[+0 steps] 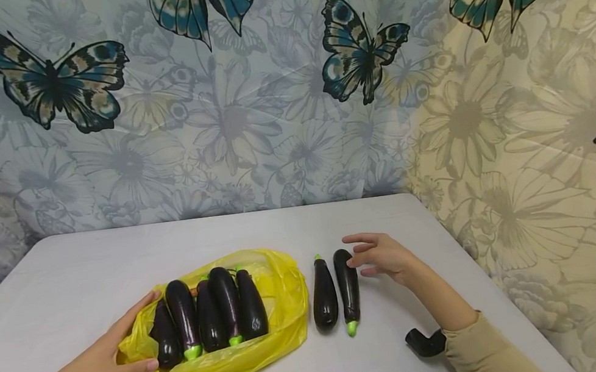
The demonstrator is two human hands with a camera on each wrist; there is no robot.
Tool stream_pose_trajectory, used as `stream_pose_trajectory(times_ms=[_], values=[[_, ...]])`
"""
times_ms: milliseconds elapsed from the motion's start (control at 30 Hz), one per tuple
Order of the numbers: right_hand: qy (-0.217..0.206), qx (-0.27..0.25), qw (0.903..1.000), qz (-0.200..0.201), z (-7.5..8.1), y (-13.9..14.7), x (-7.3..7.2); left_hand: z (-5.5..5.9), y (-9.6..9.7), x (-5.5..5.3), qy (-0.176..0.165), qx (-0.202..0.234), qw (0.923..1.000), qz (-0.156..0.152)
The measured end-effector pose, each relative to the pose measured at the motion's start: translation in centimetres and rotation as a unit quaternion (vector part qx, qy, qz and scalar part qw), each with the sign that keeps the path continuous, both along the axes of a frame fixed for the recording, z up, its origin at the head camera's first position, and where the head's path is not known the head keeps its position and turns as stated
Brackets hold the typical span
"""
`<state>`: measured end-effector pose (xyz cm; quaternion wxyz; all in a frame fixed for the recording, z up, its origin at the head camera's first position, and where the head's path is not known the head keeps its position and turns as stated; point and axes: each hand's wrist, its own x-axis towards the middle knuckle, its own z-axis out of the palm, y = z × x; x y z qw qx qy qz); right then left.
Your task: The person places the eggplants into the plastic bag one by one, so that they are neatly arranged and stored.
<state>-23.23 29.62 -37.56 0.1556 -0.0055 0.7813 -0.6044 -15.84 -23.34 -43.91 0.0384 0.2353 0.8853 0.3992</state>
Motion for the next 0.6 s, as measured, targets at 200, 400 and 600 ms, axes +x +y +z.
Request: stream_pose_trajectory(times_ms=[200,400,600], values=[[-0.005,-0.02,0.9998,0.005,-0.47,0.15,-0.32,-0.07,0.01,-0.02,0.003,0.002,1.0,-0.002],[-0.003,-0.011,0.9999,0.008,-0.69,0.0,-0.38,-0.15,-0.06,0.0,0.007,0.003,1.0,-0.003],[0.001,-0.003,0.9994,0.034,-0.73,0.0,-0.27,-0.11,-0.01,0.01,0.012,0.005,0.9999,-0.004]])
